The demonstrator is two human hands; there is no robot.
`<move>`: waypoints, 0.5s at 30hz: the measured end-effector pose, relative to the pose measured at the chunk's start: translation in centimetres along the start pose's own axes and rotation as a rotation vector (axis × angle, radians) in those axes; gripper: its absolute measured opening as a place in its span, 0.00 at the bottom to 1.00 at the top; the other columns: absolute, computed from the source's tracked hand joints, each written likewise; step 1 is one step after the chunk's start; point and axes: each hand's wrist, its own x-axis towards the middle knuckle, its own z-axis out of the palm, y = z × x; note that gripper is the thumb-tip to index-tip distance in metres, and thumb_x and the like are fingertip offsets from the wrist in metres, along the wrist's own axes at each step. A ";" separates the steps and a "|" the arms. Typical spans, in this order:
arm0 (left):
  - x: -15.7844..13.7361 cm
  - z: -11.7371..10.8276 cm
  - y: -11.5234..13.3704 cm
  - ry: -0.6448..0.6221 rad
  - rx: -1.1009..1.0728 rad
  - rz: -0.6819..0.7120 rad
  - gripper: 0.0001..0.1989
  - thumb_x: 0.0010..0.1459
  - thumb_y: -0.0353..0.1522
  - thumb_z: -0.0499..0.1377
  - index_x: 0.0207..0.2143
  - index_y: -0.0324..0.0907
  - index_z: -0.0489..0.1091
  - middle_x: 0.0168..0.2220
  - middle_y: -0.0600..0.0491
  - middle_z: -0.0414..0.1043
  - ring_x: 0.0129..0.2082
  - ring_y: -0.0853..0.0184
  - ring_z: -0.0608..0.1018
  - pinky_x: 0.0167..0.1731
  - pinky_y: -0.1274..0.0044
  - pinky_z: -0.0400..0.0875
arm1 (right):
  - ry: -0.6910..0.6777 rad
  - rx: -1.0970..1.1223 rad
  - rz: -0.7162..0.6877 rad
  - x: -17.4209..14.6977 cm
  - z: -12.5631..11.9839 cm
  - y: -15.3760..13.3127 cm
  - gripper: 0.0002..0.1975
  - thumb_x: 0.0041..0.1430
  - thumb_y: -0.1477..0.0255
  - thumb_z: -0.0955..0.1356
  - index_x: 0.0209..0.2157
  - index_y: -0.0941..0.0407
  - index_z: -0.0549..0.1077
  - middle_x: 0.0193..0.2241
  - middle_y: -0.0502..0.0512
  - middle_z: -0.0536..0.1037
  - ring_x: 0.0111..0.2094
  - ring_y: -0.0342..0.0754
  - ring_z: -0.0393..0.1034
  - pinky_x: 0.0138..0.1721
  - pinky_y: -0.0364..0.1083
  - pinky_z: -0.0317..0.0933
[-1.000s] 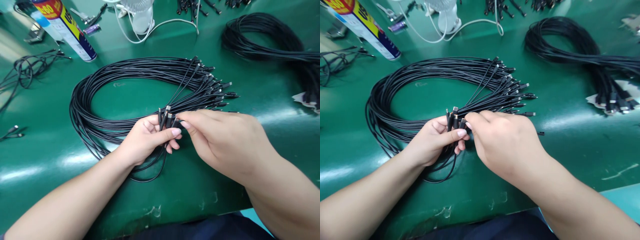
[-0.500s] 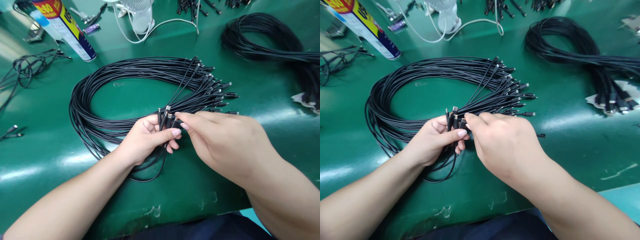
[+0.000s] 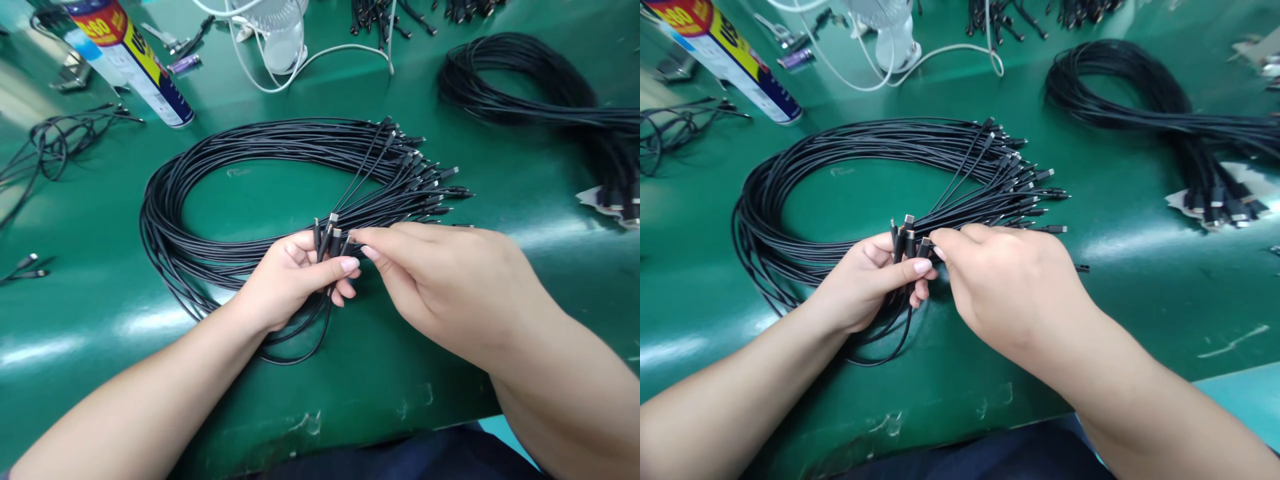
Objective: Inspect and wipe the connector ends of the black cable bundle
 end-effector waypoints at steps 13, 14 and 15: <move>0.0 0.1 0.0 -0.005 -0.001 0.006 0.09 0.48 0.29 0.70 0.30 0.36 0.73 0.23 0.56 0.75 0.20 0.74 0.76 0.20 0.83 0.74 | 0.045 -0.051 -0.022 -0.2 0.1 -0.1 0.17 0.62 0.76 0.61 0.44 0.55 0.79 0.30 0.52 0.82 0.26 0.50 0.76 0.24 0.47 0.57; 0.0 0.1 0.0 -0.005 0.000 0.005 0.09 0.48 0.29 0.70 0.30 0.36 0.73 0.23 0.56 0.75 0.20 0.74 0.76 0.20 0.84 0.74 | 0.042 -0.049 -0.019 -0.2 0.1 -0.1 0.17 0.62 0.76 0.61 0.44 0.55 0.79 0.30 0.52 0.82 0.26 0.50 0.76 0.24 0.47 0.57; 0.0 0.1 0.0 -0.006 0.001 0.005 0.08 0.49 0.29 0.69 0.30 0.36 0.73 0.23 0.56 0.75 0.20 0.74 0.76 0.20 0.84 0.74 | 0.039 -0.048 -0.017 -0.2 0.1 -0.1 0.17 0.62 0.75 0.61 0.45 0.55 0.79 0.30 0.52 0.82 0.26 0.50 0.76 0.24 0.47 0.57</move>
